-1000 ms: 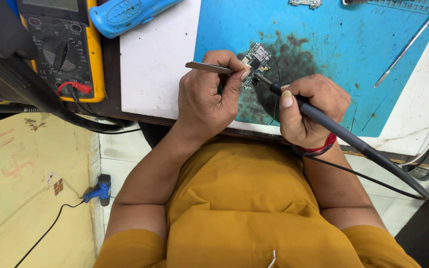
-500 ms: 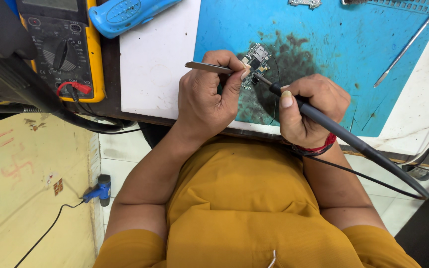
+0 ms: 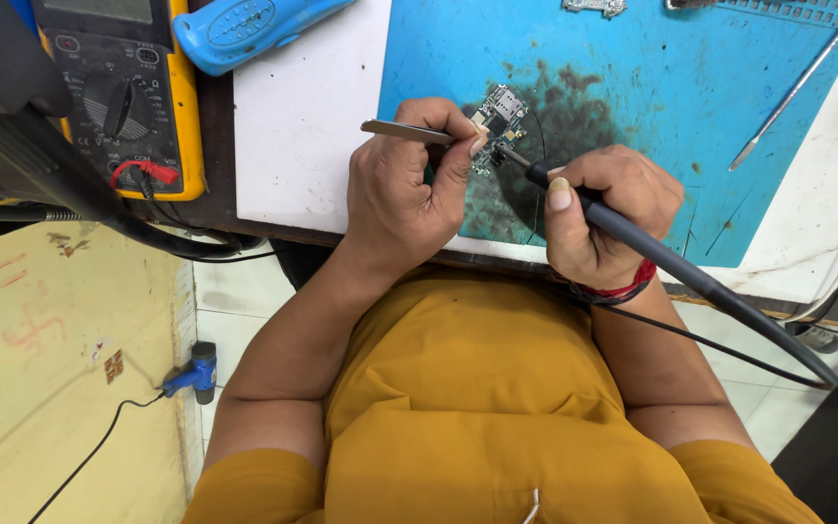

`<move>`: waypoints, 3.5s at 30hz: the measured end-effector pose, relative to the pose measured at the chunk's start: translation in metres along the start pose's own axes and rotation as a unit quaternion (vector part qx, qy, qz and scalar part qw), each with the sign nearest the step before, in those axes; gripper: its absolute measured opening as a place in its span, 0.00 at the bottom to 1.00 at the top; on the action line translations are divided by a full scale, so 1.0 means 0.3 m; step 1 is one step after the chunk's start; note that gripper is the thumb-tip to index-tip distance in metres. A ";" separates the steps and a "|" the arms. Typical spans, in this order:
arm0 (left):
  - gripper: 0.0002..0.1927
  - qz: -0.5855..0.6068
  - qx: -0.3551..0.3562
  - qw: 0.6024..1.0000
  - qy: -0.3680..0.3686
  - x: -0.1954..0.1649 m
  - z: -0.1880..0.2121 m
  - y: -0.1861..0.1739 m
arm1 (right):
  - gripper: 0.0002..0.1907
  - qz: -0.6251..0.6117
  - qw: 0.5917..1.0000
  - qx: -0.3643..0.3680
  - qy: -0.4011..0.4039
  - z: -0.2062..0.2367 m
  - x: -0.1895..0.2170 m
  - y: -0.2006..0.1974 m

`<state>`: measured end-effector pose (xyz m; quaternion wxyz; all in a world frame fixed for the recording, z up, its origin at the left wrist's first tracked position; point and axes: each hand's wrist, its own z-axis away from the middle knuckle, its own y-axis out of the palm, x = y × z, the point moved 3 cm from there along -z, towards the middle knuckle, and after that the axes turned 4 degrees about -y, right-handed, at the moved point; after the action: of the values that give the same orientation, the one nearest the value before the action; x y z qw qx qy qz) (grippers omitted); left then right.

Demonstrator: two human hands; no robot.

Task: The person solders components on a phone motherboard at a repair bench, holding the board steady with a metal pry tool in one hand while applying a soldering iron to the board with the other hand, working on different points of the board throughout the episode.

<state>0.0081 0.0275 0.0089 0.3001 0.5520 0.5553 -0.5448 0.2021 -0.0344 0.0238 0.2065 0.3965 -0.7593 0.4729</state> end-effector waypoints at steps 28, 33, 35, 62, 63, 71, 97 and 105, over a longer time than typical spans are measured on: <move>0.06 -0.002 0.002 1.000 -0.011 0.000 -0.001 -0.001 | 0.08 -0.002 1.000 0.001 -0.005 -0.004 0.000 0.002; 0.07 -0.001 0.005 1.000 -0.011 0.002 -0.002 -0.001 | 0.08 0.001 1.000 0.002 -0.004 -0.002 0.002 -0.001; 0.06 -0.001 0.002 1.000 -0.001 0.001 -0.002 -0.001 | 0.08 0.004 1.000 0.005 -0.001 -0.002 0.002 0.000; 0.07 0.011 0.001 1.000 -0.008 -0.001 0.000 -0.001 | 0.07 0.004 1.000 0.006 -0.004 -0.005 0.005 0.000; 0.07 0.011 0.001 1.000 -0.009 -0.001 0.000 -0.001 | 0.07 0.007 1.000 0.006 -0.003 -0.005 0.005 0.000; 0.07 0.014 0.001 1.000 -0.012 -0.002 -0.002 -0.001 | 0.07 0.004 1.000 0.003 -0.001 -0.002 0.003 -0.001; 0.06 0.011 0.001 1.000 -0.007 -0.002 -0.001 0.001 | 0.07 0.006 1.000 0.004 -0.003 -0.002 0.002 -0.001; 0.06 0.012 0.002 1.000 -0.009 -0.002 -0.004 -0.001 | 0.07 0.006 1.000 0.001 -0.004 -0.002 -0.001 0.000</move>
<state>0.0083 0.0285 0.0097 0.3105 0.5546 0.5445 -0.5474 0.2022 -0.0339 0.0238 0.2002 0.3941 -0.7619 0.4734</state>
